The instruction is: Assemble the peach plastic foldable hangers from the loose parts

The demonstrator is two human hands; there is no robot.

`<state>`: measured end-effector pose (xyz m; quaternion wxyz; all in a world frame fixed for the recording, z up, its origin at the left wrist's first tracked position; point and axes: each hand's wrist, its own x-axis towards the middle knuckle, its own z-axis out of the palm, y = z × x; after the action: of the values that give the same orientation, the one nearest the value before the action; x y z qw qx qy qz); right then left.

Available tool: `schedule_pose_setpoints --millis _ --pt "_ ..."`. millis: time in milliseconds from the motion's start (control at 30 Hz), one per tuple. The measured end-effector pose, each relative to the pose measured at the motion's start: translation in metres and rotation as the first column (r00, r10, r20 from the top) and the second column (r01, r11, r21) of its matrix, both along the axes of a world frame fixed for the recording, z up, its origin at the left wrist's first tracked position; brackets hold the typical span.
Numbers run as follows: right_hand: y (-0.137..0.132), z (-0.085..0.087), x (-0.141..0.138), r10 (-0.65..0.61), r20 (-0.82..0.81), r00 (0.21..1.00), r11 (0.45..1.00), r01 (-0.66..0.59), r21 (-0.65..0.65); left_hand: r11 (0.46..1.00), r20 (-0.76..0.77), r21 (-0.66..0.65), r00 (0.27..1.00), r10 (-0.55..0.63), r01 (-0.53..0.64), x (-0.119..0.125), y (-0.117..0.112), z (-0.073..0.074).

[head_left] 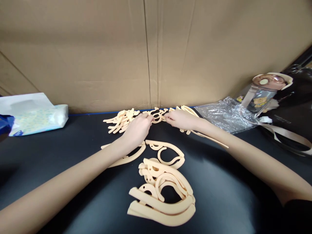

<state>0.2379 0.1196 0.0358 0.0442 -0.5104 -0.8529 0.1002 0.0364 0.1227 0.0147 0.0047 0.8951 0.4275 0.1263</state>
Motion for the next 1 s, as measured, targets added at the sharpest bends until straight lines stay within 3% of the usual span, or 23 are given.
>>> schedule_pose_setpoints --millis 300,433,567,633,700,733,767,833,933,1000 --pt "0.005 -0.006 0.005 0.035 -0.115 0.993 0.999 -0.031 0.034 0.997 0.248 -0.05 0.966 0.065 -0.054 -0.006 0.009 0.002" --pt "0.004 0.002 0.003 -0.05 -0.29 0.956 0.996 0.069 0.055 0.992 0.325 -0.123 0.945 0.026 0.015 0.004 0.001 0.002" --pt "0.002 0.019 -0.003 -0.162 -0.524 0.836 0.973 0.223 0.054 0.964 0.457 -0.254 0.888 0.048 0.078 0.013 -0.012 0.015" --pt "0.003 0.027 -0.003 -0.232 -0.721 0.653 0.948 0.317 -0.018 0.874 0.561 -0.449 0.82 0.116 0.184 0.015 -0.018 0.025" --pt "0.004 0.034 0.001 -0.255 -0.867 0.428 0.927 0.364 -0.093 0.67 0.671 -0.656 0.675 0.307 0.347 0.015 -0.022 0.034" --pt "0.004 0.037 0.005 -0.244 -0.897 0.369 0.924 0.368 -0.1 0.601 0.69 -0.695 0.603 0.401 0.395 0.014 -0.022 0.037" --pt "0.004 0.041 0.01 -0.224 -0.897 0.38 0.926 0.37 -0.075 0.575 0.697 -0.708 0.537 0.475 0.41 0.012 -0.021 0.039" --pt "0.002 0.048 0.02 -0.174 -0.81 0.561 0.929 0.366 0.054 0.63 0.715 -0.692 0.451 0.534 0.352 0.008 -0.017 0.041" --pt "-0.008 0.055 0.025 -0.123 -0.405 0.906 0.924 0.253 0.286 0.703 0.739 -0.662 0.381 0.556 0.258 0.003 -0.008 0.04" --pt "-0.017 0.054 0.017 -0.114 -0.123 0.986 0.935 0.149 0.321 0.72 0.734 -0.661 0.382 0.561 0.213 0.002 -0.007 0.04"
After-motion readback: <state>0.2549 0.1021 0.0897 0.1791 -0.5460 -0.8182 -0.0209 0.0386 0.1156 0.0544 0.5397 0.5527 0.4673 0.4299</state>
